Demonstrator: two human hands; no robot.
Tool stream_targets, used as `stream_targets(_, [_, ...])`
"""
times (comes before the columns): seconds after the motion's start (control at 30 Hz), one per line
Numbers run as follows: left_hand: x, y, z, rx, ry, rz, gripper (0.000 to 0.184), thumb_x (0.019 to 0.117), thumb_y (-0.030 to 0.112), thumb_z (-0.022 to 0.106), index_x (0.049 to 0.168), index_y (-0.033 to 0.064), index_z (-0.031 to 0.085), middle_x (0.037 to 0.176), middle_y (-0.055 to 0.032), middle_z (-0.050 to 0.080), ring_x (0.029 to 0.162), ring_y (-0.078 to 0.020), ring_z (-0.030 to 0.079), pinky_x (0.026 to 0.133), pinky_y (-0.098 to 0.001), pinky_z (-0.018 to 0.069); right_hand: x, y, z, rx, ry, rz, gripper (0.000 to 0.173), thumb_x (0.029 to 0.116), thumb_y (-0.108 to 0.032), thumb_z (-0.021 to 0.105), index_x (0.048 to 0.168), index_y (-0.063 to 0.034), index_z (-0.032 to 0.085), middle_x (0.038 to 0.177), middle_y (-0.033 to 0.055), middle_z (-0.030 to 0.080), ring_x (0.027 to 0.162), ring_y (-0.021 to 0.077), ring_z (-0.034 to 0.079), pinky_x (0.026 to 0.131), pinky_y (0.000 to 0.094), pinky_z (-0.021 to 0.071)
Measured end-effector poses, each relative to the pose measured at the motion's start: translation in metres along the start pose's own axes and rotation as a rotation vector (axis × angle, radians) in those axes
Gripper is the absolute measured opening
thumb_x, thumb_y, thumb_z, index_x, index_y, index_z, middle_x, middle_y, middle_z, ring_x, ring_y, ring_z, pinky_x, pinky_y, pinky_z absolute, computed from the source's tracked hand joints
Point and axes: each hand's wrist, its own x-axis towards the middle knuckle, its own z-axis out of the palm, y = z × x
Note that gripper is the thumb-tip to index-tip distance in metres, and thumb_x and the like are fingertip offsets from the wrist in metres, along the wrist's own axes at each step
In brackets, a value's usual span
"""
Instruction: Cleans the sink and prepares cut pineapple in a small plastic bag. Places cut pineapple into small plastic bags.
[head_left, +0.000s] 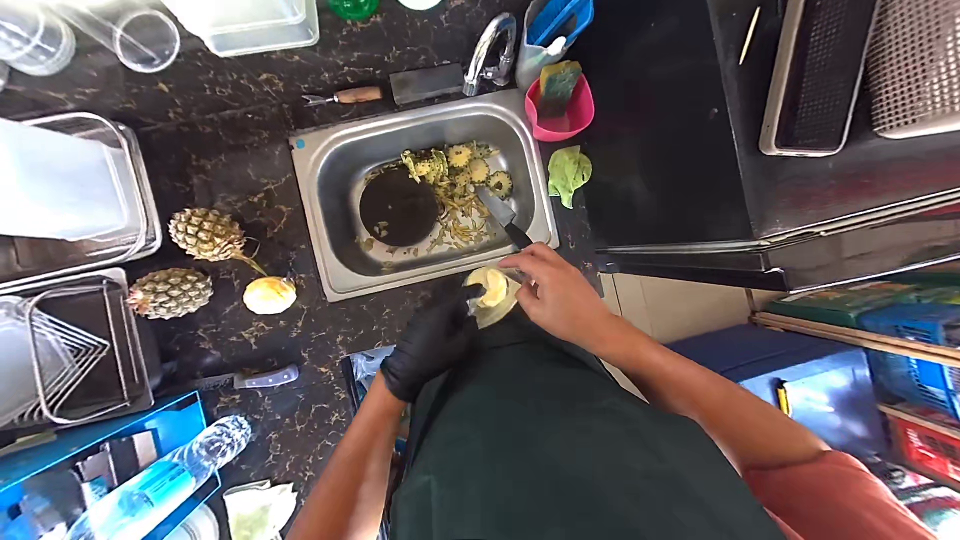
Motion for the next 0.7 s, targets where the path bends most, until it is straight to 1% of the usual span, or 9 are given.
stream_targets(0.1, [-0.005,-0.046,0.012,-0.373,0.264,0.135,0.051,0.1024,0.049,0.053,0.124,0.0052,0.067,0.097,-0.0029,0.073,0.085,-0.0110,0.069,0.080,-0.0338,0.0600,-0.002,0.016,-0.005,0.097,-0.009,-0.036,0.033,0.0964,-0.014,0.058,0.126,-0.0206,0.071,0.113,0.0034,0.067,0.089,0.0146,0.066,0.077,0.0391,0.0593])
stream_targets(0.17, [-0.001,-0.092,0.027,-0.406,0.506,0.156,0.076,0.0992,0.066,0.047,0.134,-0.0004,0.059,0.101,-0.0083,0.071,0.088,-0.0159,0.068,0.081,-0.0369,0.0589,-0.002,0.024,-0.008,0.178,0.017,-0.009,0.027,0.1017,-0.023,0.058,0.126,-0.0220,0.071,0.117,0.0015,0.068,0.093,0.0123,0.068,0.082,0.0372,0.0606])
stream_targets(0.23, [0.001,-0.124,0.040,-0.318,0.529,0.083,0.099,0.0868,0.073,0.062,0.146,-0.0046,0.044,0.125,-0.0172,0.064,0.113,-0.0215,0.064,0.099,-0.0396,0.0541,-0.002,0.032,-0.012,0.310,0.073,0.019,0.034,0.1015,-0.038,0.063,0.130,-0.0205,0.068,0.120,0.0040,0.065,0.095,0.0137,0.069,0.080,0.0366,0.0616])
stream_targets(0.37, [0.026,-0.113,0.064,0.095,0.236,-0.010,0.143,0.0515,0.051,0.097,0.161,0.0007,0.020,0.159,-0.0266,0.035,0.143,-0.0376,0.043,0.116,-0.0523,0.0407,0.001,0.038,-0.023,0.359,-0.167,-0.026,0.123,0.0591,-0.053,0.097,0.161,-0.0333,0.031,0.151,0.0112,0.042,0.117,0.0262,0.061,0.083,0.0467,0.0606])
stream_targets(0.43, [0.049,-0.098,0.073,0.221,0.180,0.047,0.147,0.0498,0.057,0.096,0.162,0.0028,0.017,0.163,-0.0241,0.029,0.147,-0.0361,0.038,0.118,-0.0511,0.0381,0.010,0.032,-0.014,0.078,-0.227,-0.081,0.129,0.0584,-0.041,0.101,0.163,-0.0351,0.025,0.156,0.0168,0.036,0.128,0.0360,0.055,0.089,0.0555,0.0582])
stream_targets(0.53, [0.076,-0.085,0.090,0.246,0.174,0.197,0.134,0.0584,0.069,0.088,0.158,0.0014,0.029,0.159,-0.0215,0.038,0.147,-0.0294,0.041,0.120,-0.0446,0.0378,0.022,0.030,0.005,-0.155,-0.165,-0.124,0.075,0.0873,-0.011,0.077,0.154,-0.0294,0.047,0.138,0.0168,0.056,0.120,0.0362,0.061,0.091,0.0545,0.0572])
stream_targets(0.6, [0.082,-0.072,0.093,0.247,0.220,0.242,0.107,0.0687,0.063,0.083,0.147,-0.0017,0.047,0.144,-0.0219,0.055,0.134,-0.0298,0.054,0.113,-0.0450,0.0445,0.029,0.025,0.009,-0.091,-0.140,-0.156,0.037,0.0994,-0.011,0.060,0.136,-0.0188,0.065,0.115,0.0115,0.069,0.107,0.0282,0.068,0.092,0.0489,0.0569])
stream_targets(0.63, [0.076,-0.044,0.082,0.234,0.191,0.184,0.087,0.0731,0.049,0.084,0.135,-0.0053,0.057,0.132,-0.0218,0.064,0.125,-0.0286,0.061,0.108,-0.0432,0.0476,0.031,0.016,0.008,0.023,-0.154,-0.149,0.030,0.1010,-0.013,0.059,0.130,-0.0144,0.068,0.109,0.0100,0.070,0.100,0.0246,0.069,0.090,0.0458,0.0576])
stream_targets(0.7, [0.068,0.069,0.030,0.096,-0.096,-0.308,0.035,0.0935,0.006,0.068,0.124,-0.0087,0.063,0.119,-0.0190,0.069,0.113,-0.0197,0.063,0.102,-0.0337,0.0472,0.029,-0.009,0.006,0.373,-0.243,-0.092,0.027,0.1004,-0.014,0.064,0.127,-0.0078,0.067,0.107,0.0105,0.071,0.092,0.0196,0.071,0.087,0.0403,0.0600])
